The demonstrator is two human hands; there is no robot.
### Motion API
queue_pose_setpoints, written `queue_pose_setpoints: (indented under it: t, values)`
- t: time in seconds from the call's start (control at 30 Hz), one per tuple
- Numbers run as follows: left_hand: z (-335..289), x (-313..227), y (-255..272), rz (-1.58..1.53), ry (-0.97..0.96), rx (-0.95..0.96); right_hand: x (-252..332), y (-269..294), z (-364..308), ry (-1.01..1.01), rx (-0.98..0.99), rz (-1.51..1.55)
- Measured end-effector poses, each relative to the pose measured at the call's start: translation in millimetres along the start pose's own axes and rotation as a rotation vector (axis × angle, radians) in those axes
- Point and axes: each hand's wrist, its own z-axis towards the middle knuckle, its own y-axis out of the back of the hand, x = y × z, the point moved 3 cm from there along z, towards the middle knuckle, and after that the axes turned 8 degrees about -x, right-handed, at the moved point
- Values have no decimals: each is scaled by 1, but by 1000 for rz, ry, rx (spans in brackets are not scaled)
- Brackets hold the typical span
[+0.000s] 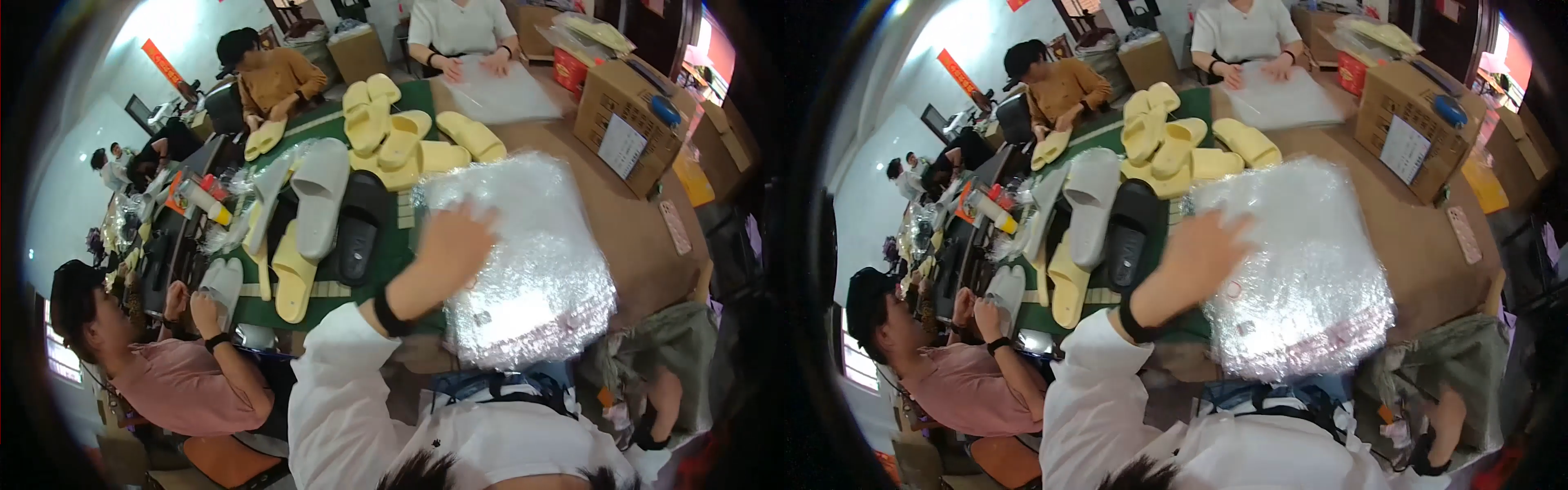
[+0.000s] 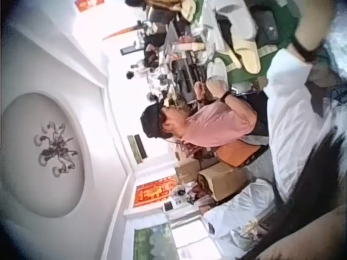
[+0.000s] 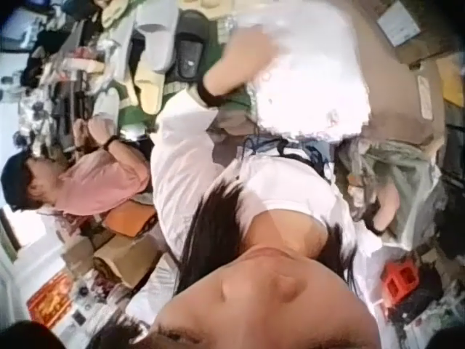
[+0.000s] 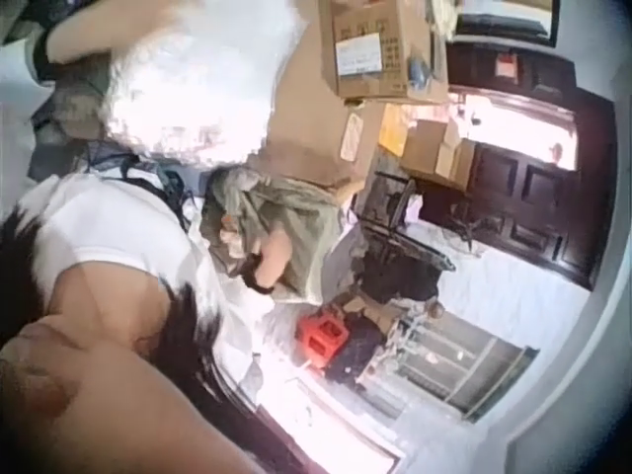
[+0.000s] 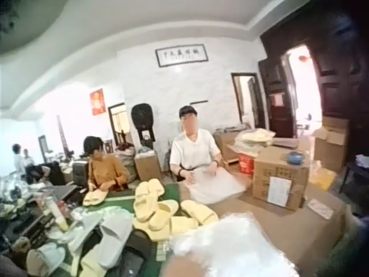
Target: The recorder is packing slippers and shoes into plastic bags and placing them into a larger transport bag.
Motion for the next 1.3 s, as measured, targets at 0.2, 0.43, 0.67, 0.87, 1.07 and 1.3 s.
queue_pose_setpoints:
  t: [0.2,0.43,0.67,0.87,1.07,1.3]
  values:
    - [-101,205,33,469,1060,-81,174,99,43,278,45,753]
    - [-170,326,14,-88,1202,-147,246,95,61,612,247,607]
    - [-132,340,-12,213,993,10,253,79,64,690,301,635]
    - [-96,299,13,467,756,-281,268,80,71,859,237,742]
    - [-1,85,51,-197,468,-393,284,75,78,827,371,1070]
    - [22,-52,-25,-484,367,-283,289,69,105,500,-212,1237]
